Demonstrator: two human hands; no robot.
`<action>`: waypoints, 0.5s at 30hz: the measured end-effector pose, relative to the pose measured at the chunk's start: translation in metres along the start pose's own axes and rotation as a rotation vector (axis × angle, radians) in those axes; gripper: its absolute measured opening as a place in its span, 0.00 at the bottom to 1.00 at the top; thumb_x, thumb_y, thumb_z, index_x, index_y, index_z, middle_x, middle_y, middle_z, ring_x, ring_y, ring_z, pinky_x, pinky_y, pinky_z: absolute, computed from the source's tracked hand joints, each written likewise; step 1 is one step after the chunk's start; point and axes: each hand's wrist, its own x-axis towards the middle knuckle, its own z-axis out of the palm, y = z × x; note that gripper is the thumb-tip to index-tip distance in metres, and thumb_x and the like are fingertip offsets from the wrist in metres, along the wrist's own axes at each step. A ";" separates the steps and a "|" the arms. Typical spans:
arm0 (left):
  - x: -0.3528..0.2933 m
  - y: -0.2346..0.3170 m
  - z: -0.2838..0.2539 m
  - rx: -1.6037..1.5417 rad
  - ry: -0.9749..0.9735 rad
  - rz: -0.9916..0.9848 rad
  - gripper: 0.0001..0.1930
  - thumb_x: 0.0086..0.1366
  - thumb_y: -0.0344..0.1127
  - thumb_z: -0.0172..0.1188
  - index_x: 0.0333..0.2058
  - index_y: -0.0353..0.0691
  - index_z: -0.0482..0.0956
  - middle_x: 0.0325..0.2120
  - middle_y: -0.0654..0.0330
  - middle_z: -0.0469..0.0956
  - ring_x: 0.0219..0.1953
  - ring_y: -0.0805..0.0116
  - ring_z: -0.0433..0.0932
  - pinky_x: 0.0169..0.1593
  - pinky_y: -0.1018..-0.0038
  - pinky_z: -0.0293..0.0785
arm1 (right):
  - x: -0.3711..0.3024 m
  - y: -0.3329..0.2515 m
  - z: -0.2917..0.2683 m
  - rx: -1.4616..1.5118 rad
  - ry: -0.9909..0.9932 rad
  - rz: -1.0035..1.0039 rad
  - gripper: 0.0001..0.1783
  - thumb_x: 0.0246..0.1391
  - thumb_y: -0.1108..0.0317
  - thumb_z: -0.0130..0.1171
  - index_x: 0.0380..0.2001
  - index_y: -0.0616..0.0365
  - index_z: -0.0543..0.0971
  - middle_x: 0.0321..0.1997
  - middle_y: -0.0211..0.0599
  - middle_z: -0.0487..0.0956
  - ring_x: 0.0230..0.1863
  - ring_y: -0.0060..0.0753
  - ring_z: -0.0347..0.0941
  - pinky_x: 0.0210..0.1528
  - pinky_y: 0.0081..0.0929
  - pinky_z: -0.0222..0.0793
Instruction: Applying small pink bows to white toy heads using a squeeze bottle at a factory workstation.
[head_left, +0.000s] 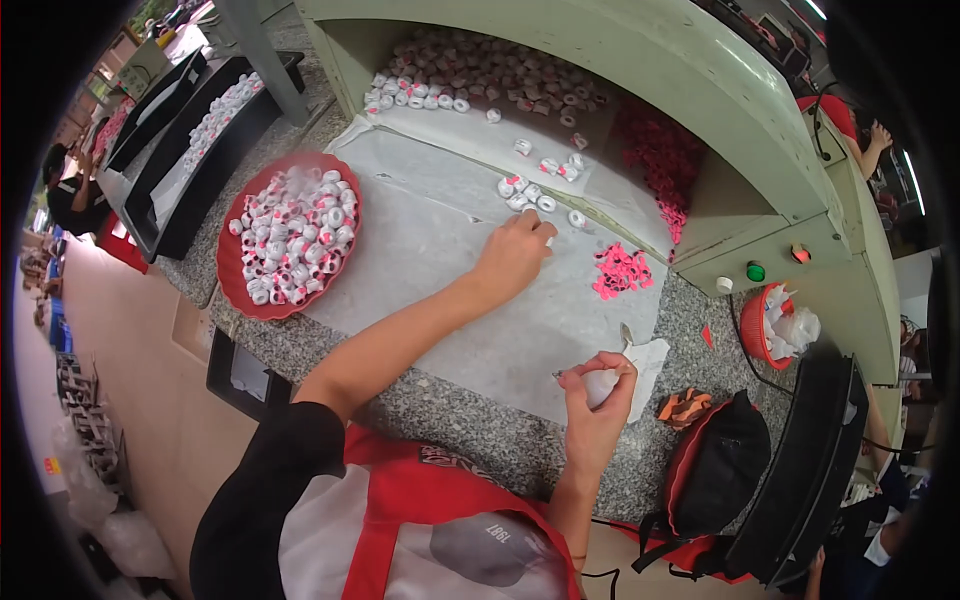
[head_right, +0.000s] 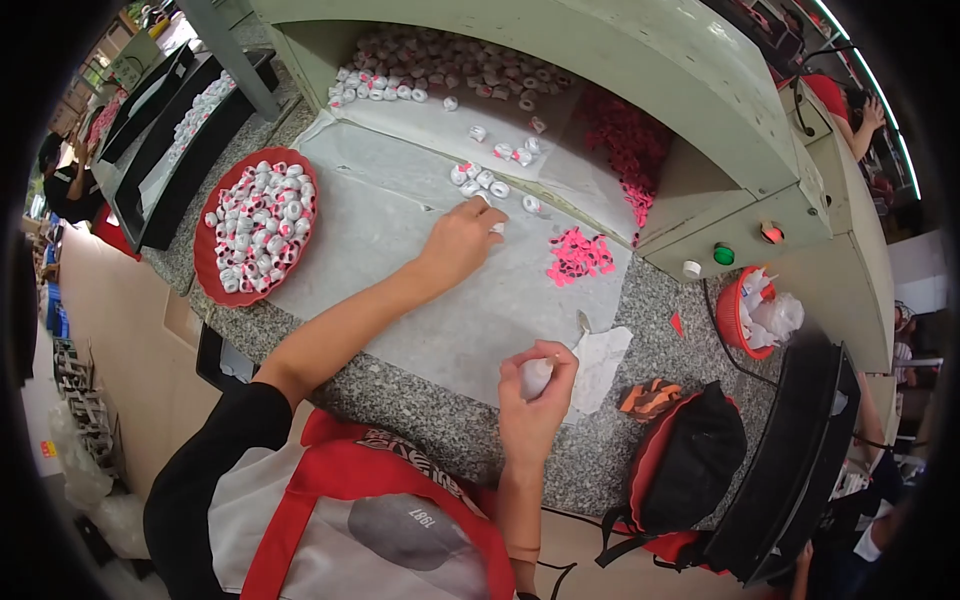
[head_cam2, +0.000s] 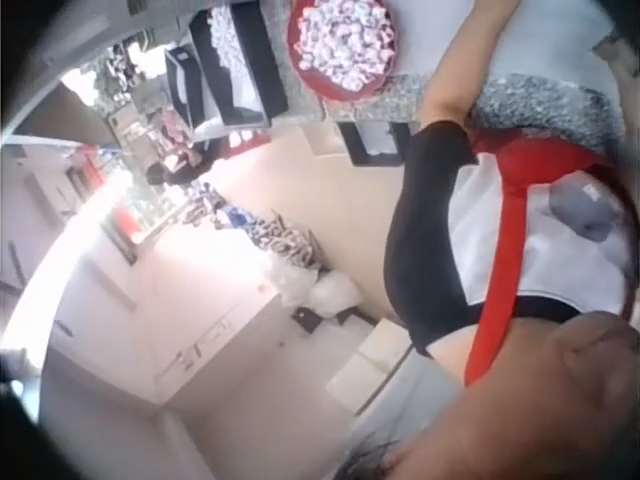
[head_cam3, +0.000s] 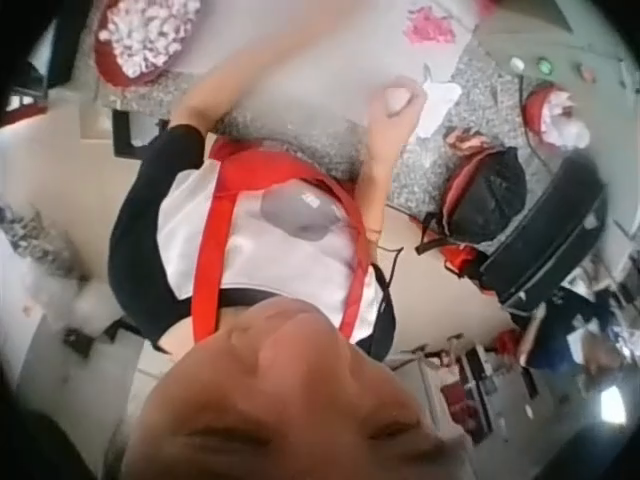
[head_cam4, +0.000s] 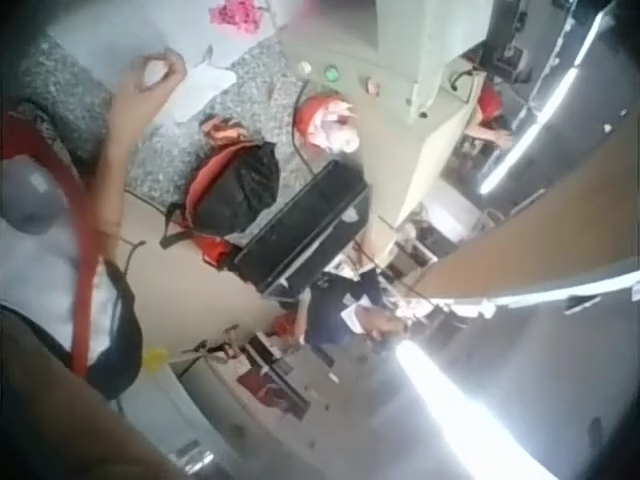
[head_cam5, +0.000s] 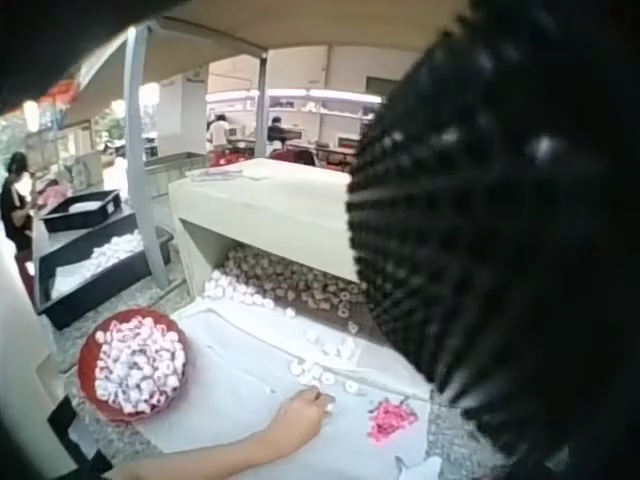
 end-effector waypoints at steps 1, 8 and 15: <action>-0.002 -0.004 0.001 -0.053 -0.036 0.009 0.11 0.50 0.30 0.58 0.35 0.40 0.73 0.27 0.53 0.73 0.27 0.62 0.73 0.30 0.71 0.70 | -0.001 -0.001 -0.006 0.069 0.023 0.023 0.21 0.43 0.83 0.52 0.42 0.60 0.62 0.28 0.33 0.67 0.30 0.25 0.69 0.35 0.22 0.69; -0.046 0.041 -0.062 -1.793 -0.479 -0.865 0.18 0.58 0.27 0.51 0.48 0.34 0.66 0.32 0.60 0.74 0.34 0.67 0.74 0.35 0.78 0.72 | 0.006 -0.033 -0.024 0.251 0.055 0.039 0.21 0.43 0.81 0.53 0.42 0.62 0.62 0.34 0.42 0.71 0.30 0.25 0.69 0.37 0.23 0.69; -0.047 0.077 -0.091 -1.603 -0.380 -0.792 0.18 0.57 0.24 0.51 0.47 0.32 0.67 0.36 0.56 0.72 0.38 0.66 0.73 0.42 0.81 0.70 | -0.009 -0.053 -0.017 0.267 0.241 -0.117 0.15 0.39 0.74 0.57 0.34 0.65 0.70 0.32 0.36 0.72 0.29 0.19 0.67 0.31 0.15 0.63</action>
